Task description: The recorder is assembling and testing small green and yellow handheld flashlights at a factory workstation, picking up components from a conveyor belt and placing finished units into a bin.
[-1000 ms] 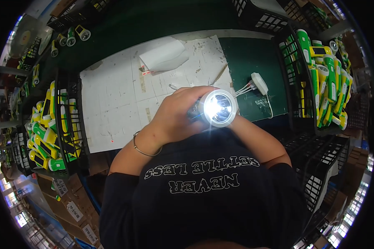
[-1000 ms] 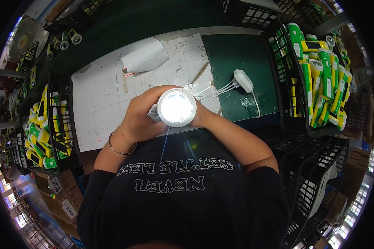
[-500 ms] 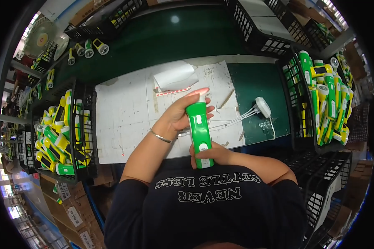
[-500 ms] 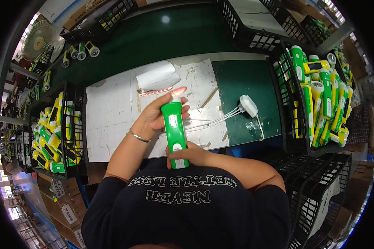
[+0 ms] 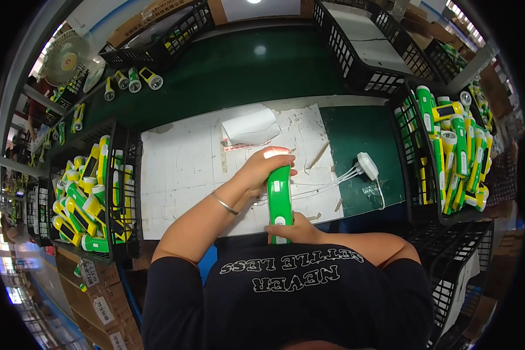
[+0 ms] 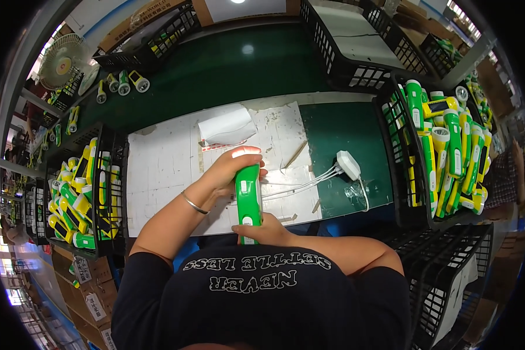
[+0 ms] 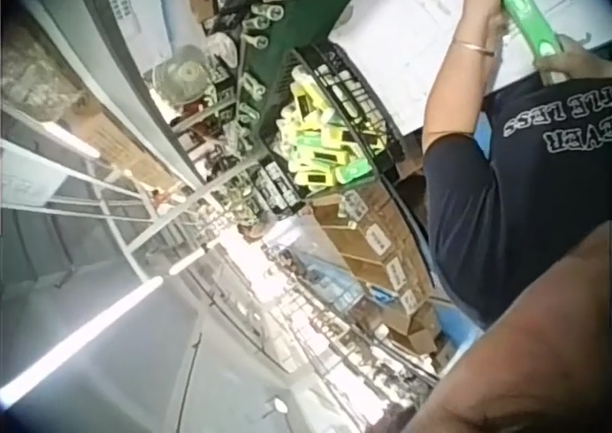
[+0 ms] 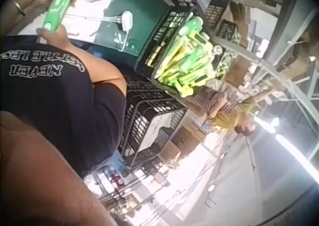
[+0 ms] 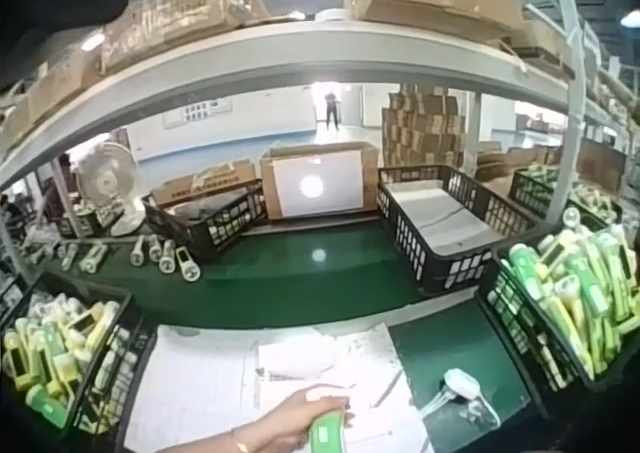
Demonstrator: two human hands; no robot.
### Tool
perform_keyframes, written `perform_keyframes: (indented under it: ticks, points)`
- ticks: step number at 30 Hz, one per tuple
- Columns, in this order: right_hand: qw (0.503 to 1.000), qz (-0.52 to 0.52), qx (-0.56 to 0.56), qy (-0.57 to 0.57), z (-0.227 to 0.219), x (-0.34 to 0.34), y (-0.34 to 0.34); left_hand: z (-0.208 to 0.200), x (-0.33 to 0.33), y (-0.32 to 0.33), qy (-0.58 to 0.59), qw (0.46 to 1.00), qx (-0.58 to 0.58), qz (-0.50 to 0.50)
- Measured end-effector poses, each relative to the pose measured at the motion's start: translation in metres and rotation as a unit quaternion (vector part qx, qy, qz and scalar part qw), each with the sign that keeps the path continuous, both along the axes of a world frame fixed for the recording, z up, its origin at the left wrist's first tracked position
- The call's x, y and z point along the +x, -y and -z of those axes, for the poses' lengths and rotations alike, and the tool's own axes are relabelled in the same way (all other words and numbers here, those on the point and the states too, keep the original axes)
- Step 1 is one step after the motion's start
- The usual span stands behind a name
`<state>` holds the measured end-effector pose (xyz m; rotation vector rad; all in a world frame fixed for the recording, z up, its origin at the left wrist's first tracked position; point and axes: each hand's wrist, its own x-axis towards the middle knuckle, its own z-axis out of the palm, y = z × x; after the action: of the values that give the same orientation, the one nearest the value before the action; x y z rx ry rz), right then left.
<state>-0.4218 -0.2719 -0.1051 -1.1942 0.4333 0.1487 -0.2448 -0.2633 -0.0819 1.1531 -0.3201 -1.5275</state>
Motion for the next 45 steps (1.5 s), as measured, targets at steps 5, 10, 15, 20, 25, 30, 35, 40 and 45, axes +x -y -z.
perform_keyframes:
  ticks: [5,10,15,20,25,30,35,40,45]
  points:
    - [1.000,-0.001,0.017,-0.001,0.005,0.002,0.004,0.014,-0.001,0.000,-0.128,0.991,0.012,-0.041]
    - [0.999,-0.017,-0.004,0.042,0.010,0.002,0.005,0.026,-0.001,-0.001,-0.250,0.965,-0.077,-0.024]
    - [0.997,0.018,0.061,0.041,0.016,0.001,0.006,0.015,-0.015,-0.011,-0.269,0.960,-0.077,-0.023]
    - [0.994,0.072,0.084,0.017,0.003,0.005,0.008,0.016,-0.043,-0.034,-0.047,0.995,-0.085,-0.005]
    - [0.999,0.019,0.030,-0.018,0.000,0.008,0.035,0.020,-0.020,-0.022,-0.094,0.977,-0.101,-0.160]
    - [0.976,0.100,-0.187,0.050,-0.014,0.014,0.077,-0.005,0.001,-0.018,0.009,0.981,-0.129,-0.145]
    - [0.668,0.037,-0.722,0.175,-0.044,0.022,0.062,-0.004,-0.006,-0.021,0.104,0.978,-0.138,-0.119]
    - [0.598,-0.007,-0.787,0.152,-0.050,0.024,0.051,0.002,-0.010,-0.024,0.177,0.966,-0.147,-0.116]
    - [0.655,-0.234,-0.685,0.218,-0.049,0.005,0.033,0.012,0.020,-0.027,0.055,0.968,-0.149,-0.195]
